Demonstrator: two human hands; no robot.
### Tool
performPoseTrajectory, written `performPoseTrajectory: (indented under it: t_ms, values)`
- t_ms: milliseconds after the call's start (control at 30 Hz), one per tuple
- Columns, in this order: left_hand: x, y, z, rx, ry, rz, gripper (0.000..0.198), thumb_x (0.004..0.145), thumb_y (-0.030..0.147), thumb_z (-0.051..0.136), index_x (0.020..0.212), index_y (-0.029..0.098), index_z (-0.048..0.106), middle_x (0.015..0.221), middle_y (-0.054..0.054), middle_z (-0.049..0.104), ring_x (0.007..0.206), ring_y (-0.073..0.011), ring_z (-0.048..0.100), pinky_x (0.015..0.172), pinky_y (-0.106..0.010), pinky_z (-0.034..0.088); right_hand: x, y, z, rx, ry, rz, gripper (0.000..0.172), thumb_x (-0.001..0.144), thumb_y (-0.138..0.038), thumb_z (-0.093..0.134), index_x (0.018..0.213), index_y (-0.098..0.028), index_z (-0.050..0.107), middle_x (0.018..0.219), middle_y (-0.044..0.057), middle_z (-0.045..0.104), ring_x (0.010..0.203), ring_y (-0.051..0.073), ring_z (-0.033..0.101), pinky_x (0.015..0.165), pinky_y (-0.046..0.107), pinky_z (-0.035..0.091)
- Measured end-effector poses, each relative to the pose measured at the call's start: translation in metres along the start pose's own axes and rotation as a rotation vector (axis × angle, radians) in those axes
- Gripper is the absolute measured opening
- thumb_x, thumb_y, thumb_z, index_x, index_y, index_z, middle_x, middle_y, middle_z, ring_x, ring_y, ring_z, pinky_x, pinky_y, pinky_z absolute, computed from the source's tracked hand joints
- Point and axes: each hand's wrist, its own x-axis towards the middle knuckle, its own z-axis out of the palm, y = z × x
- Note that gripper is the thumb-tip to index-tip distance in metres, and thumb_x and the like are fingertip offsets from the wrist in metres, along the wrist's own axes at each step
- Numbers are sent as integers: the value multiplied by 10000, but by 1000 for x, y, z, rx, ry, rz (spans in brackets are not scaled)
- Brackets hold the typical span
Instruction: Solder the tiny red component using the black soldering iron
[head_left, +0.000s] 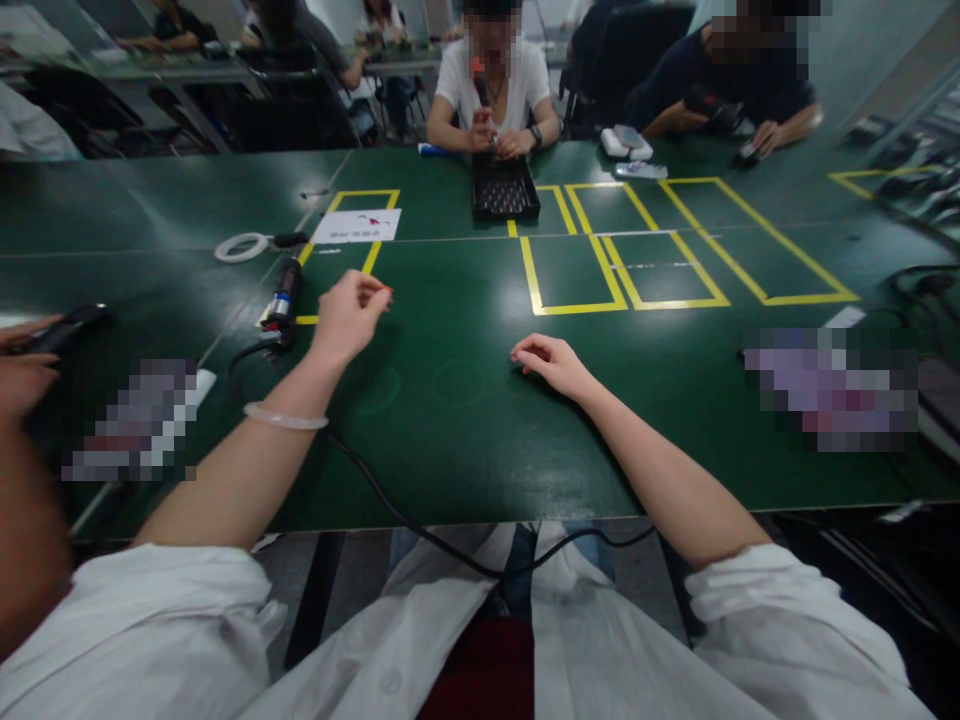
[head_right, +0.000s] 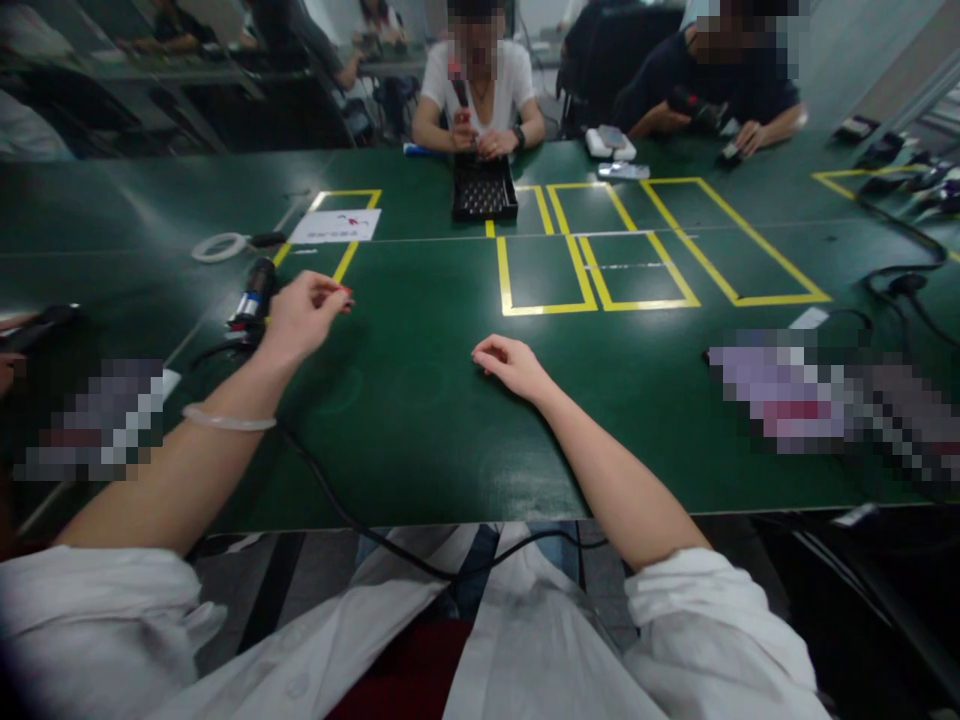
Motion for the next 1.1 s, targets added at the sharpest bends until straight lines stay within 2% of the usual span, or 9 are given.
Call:
performPoseTrajectory:
  t_ms: [100,167,267,367,500,700,800,967,1100]
  values:
    - [-18,54,49,-336,-270,61,264,877,354,585,1009,131,633,882,-68,683,782,-154,633,764,-291,498,0,-2,-1,39,-4,14,226,862,-375,621,945,-169,659,863,45,710,676,135,626,695,300,523]
    - [-33,78,76,-464,-411,59,264,869,356,596,986,125,646,895,-77,683,766,-151,621,743,-293,495,0,-3,-2,93,-16,14,224,849,-360,625,971,-173,643,877,42,712,684,132,626,702,298,525]
    - [-51,89,104,-612,-549,-3,285,855,313,627,1066,124,606,863,-58,672,735,-135,612,722,-283,490,0,-3,-1,163,-46,-23,302,820,-345,651,1071,-184,601,921,36,700,689,123,609,683,282,514]
    - [-60,82,120,-711,-611,-84,321,839,288,667,1086,128,539,771,-17,642,668,-112,591,679,-254,472,-1,-3,2,118,-76,-68,357,793,-326,686,1107,-192,580,928,25,676,680,111,574,637,253,473]
    - [-63,74,124,-751,-621,-117,309,848,298,681,1057,134,523,759,-11,640,666,-107,597,690,-245,474,-1,-3,7,37,-60,-81,236,811,-317,666,991,-190,581,821,-3,629,670,114,542,639,252,449]
    - [-63,78,119,-779,-585,-198,204,954,329,523,978,130,566,832,-43,648,725,-122,647,729,-266,508,-1,-3,6,6,-16,-84,207,808,-309,654,957,-198,563,819,-11,608,643,111,518,615,253,424]
    - [-64,76,118,-771,-608,-145,203,902,313,589,975,125,579,881,-56,657,793,-137,649,749,-270,498,-2,-4,3,-37,-2,-98,179,810,-277,643,953,-196,573,817,-9,611,648,113,525,613,253,417]
    - [-66,74,118,-713,-592,8,323,760,292,724,999,123,588,994,-75,651,902,-163,624,823,-298,479,-2,-3,2,-75,-2,-109,174,816,-269,635,965,-202,577,872,2,640,665,116,545,625,256,427]
    - [-67,75,118,-682,-571,39,289,759,289,718,956,125,584,964,-66,645,878,-157,615,833,-301,472,-2,-3,3,-100,-1,-113,178,823,-275,633,980,-201,593,888,7,655,671,120,554,634,262,432]
